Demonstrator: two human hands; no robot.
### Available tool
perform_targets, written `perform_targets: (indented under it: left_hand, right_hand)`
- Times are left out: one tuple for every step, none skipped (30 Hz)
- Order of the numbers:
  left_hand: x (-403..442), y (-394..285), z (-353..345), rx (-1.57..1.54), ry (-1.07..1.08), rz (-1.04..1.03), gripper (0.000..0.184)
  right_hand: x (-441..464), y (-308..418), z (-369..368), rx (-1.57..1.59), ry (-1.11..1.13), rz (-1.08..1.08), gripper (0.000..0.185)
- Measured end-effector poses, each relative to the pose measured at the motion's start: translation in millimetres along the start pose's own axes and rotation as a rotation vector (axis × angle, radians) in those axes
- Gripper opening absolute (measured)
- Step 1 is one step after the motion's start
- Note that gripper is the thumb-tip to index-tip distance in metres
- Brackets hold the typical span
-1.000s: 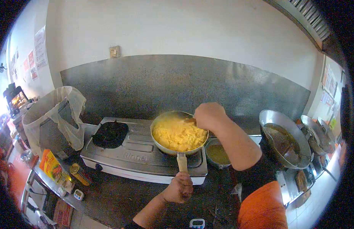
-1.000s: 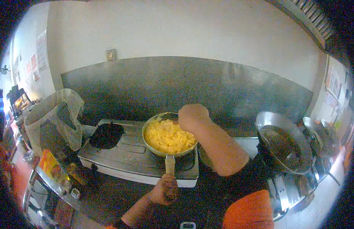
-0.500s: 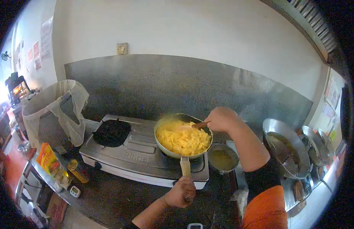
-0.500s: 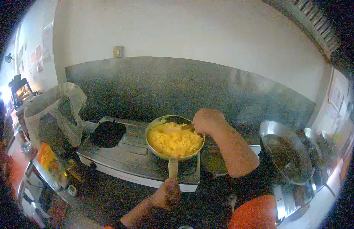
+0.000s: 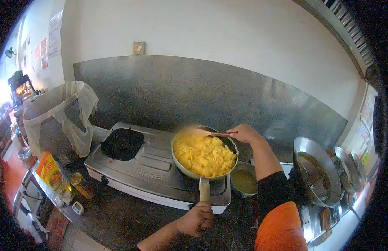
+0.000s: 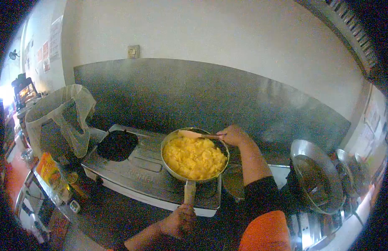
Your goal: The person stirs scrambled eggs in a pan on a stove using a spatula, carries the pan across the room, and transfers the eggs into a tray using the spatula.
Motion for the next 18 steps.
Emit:
perform_targets:
  left_hand:
    - [3.2,-2.1,2.2,-0.008,0.003,-0.001,0.028]
    - [3.9,-0.4,3.5,0.0,0.007,0.002,0.028]
    - [3.6,0.8,4.2,0.006,0.012,0.006,0.028]
    - [3.5,1.2,3.3,0.011,0.017,0.009,0.028]
    - [4.9,-0.6,3.2,0.025,0.009,0.007,0.028]
    - [7.1,-3.6,3.1,0.04,0.003,0.004,0.028]
    - [9.0,-5.5,2.6,0.056,-0.002,0.0,0.028]
    - [10.0,-3.6,0.4,0.052,0.013,0.018,0.028]
    - [10.3,-1.5,-2.0,0.048,0.029,0.035,0.028]
    - [10.4,0.0,-4.4,0.045,0.045,0.05,0.027]
    - [11.3,-1.0,-3.3,0.082,0.026,0.044,0.027]
    - [12.2,-2.1,-2.9,0.12,0.005,0.038,0.026]
    - [12.8,-3.4,-1.8,0.158,-0.018,0.032,0.026]
    - [12.9,-3.1,-2.4,0.156,-0.019,0.04,0.027]
    - [12.9,-2.9,-2.7,0.154,-0.023,0.048,0.028]
    - [12.4,-2.7,-2.9,0.151,-0.03,0.056,0.029]
    - [10.8,3.0,-9.4,0.186,0.03,0.104,0.03]
    - [8.5,10.6,-16.2,0.22,0.086,0.151,0.031]
  right_hand:
    - [5.8,2.0,-5.3,-0.007,0.016,0.035,0.026]
    - [10.8,4.8,-10.4,-0.012,0.031,0.068,0.027]
    - [14.4,7.5,-15.9,-0.016,0.046,0.1,0.027]
    - [16.9,11.2,-21.3,0.024,0.053,0.15,0.027]
    - [17.5,17.5,-23.0,0.062,0.06,0.199,0.027]
    - [17.2,23.5,-23.0,0.101,0.064,0.249,0.028]
    - [16.9,26.1,-24.9,0.046,0.077,0.266,0.028]
    - [10.7,37.1,-18.8,-0.008,0.087,0.281,0.028]
    - [3.0,46.8,-12.7,-0.061,0.097,0.295,0.028]
    - [-4.2,54.6,-8.9,-0.119,0.11,0.317,0.028]
    - [-11.6,62.2,-4.4,-0.177,0.121,0.34,0.029]
    - [-21.9,71.6,3.1,-0.234,0.133,0.363,0.029]
    - [-34.3,75.6,19.4,-0.3,0.122,0.331,0.029]
    - [-52.7,83.0,43.1,-0.365,0.111,0.3,0.029]
    - [-68.5,88.5,63.2,-0.432,0.099,0.268,0.03]
    - [-80.6,80.3,81.2,-0.462,0.071,0.171,0.029]
    - [-90.6,67.1,95.9,-0.494,0.044,0.074,0.029]
    - [-98.3,58.2,106.5,-0.538,0.006,0.018,0.028]
Point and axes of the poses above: each hand's wrist, its own x-axis towards the middle knuckle, its own z-axis out of the back of the hand, y = z × x, the point moved 10 cm from there along x, towards the middle knuckle, and after that the axes turned 8 degrees about -x, right-handed, at the moved point
